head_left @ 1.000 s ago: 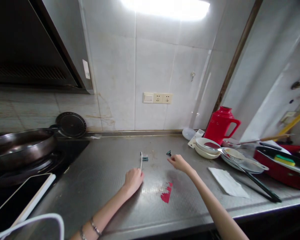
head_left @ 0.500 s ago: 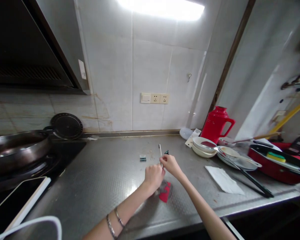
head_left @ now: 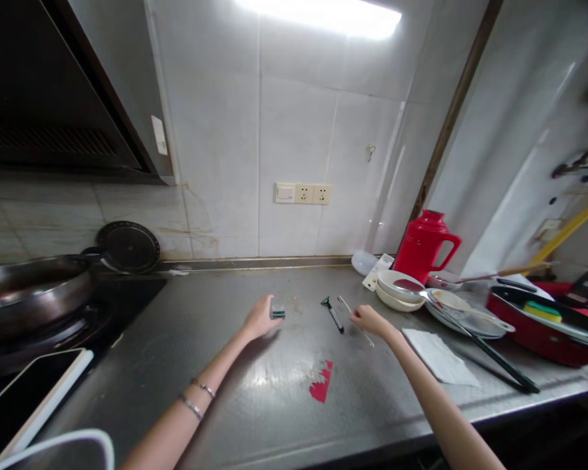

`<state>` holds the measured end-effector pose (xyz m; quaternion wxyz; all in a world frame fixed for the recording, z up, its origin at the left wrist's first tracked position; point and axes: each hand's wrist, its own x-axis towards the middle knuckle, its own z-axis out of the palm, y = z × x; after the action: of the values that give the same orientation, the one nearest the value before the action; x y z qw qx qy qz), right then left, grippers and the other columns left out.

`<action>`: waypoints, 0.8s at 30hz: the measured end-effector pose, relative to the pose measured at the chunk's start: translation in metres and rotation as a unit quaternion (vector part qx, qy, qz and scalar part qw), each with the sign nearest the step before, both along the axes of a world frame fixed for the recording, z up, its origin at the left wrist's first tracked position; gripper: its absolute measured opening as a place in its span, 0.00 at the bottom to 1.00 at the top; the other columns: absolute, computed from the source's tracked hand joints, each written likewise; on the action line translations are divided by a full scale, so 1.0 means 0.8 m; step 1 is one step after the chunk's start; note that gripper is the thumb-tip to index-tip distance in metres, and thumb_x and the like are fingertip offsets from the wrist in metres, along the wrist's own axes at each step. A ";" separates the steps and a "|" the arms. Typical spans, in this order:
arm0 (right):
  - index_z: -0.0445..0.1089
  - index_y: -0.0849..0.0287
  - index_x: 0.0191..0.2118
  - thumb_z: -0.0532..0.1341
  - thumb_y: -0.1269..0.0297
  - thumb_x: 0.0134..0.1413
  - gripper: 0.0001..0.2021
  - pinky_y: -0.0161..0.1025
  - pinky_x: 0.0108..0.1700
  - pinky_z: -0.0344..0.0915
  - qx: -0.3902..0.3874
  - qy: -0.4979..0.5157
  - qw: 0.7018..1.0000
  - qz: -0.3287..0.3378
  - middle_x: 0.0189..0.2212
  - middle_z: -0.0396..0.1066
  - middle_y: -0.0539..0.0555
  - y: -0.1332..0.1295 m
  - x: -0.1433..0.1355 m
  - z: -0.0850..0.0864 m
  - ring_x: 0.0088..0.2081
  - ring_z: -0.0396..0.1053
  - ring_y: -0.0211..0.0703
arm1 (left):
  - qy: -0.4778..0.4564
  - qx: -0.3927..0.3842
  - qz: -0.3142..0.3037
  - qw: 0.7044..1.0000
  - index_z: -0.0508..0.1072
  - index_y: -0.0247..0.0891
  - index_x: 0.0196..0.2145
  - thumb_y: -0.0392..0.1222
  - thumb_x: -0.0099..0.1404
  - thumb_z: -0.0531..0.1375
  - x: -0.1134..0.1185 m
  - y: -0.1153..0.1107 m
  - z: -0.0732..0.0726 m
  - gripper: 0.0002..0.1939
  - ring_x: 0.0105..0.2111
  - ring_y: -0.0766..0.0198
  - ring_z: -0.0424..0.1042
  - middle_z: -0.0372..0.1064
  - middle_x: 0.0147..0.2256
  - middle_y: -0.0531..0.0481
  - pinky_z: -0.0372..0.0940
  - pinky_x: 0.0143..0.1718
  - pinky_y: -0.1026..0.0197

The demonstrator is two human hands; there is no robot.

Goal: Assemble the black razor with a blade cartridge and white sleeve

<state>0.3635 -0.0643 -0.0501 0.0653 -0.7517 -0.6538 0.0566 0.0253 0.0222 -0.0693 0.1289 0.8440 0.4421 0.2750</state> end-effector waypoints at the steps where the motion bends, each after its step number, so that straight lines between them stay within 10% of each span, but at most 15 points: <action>1: 0.73 0.66 0.26 0.54 0.67 0.50 0.12 0.31 0.27 0.53 -0.009 -0.005 1.000 -0.004 0.25 0.73 0.59 0.003 0.001 -0.004 0.26 0.67 0.38 | -0.021 -0.010 -0.007 1.000 0.59 0.33 0.51 0.44 0.50 0.61 -0.006 0.009 -0.008 0.31 0.50 0.55 0.63 0.63 0.49 0.38 0.57 0.50 0.57; 7: 0.75 0.67 0.30 0.54 0.63 0.51 0.14 0.32 0.28 0.55 -0.045 -0.025 0.999 -0.010 0.29 0.74 0.63 0.021 0.000 -0.015 0.28 0.69 0.41 | -0.102 -0.059 -0.054 0.992 0.60 0.34 0.50 0.39 0.44 0.64 -0.011 0.036 -0.037 0.34 0.51 0.53 0.63 0.62 0.51 0.36 0.55 0.53 0.52; 24: 0.74 0.66 0.30 0.53 0.63 0.50 0.14 0.32 0.27 0.55 -0.044 -0.038 0.998 0.014 0.30 0.74 0.64 0.029 0.005 -0.011 0.29 0.70 0.43 | -0.104 -0.100 -0.095 0.985 0.60 0.33 0.50 0.34 0.45 0.62 -0.006 0.046 -0.038 0.33 0.47 0.56 0.66 0.66 0.47 0.39 0.57 0.50 0.56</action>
<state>0.3678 -0.0415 -0.0589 0.0065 -0.7462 -0.6632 0.0576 0.0205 0.0593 -0.0998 0.2831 0.8319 0.3694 0.3022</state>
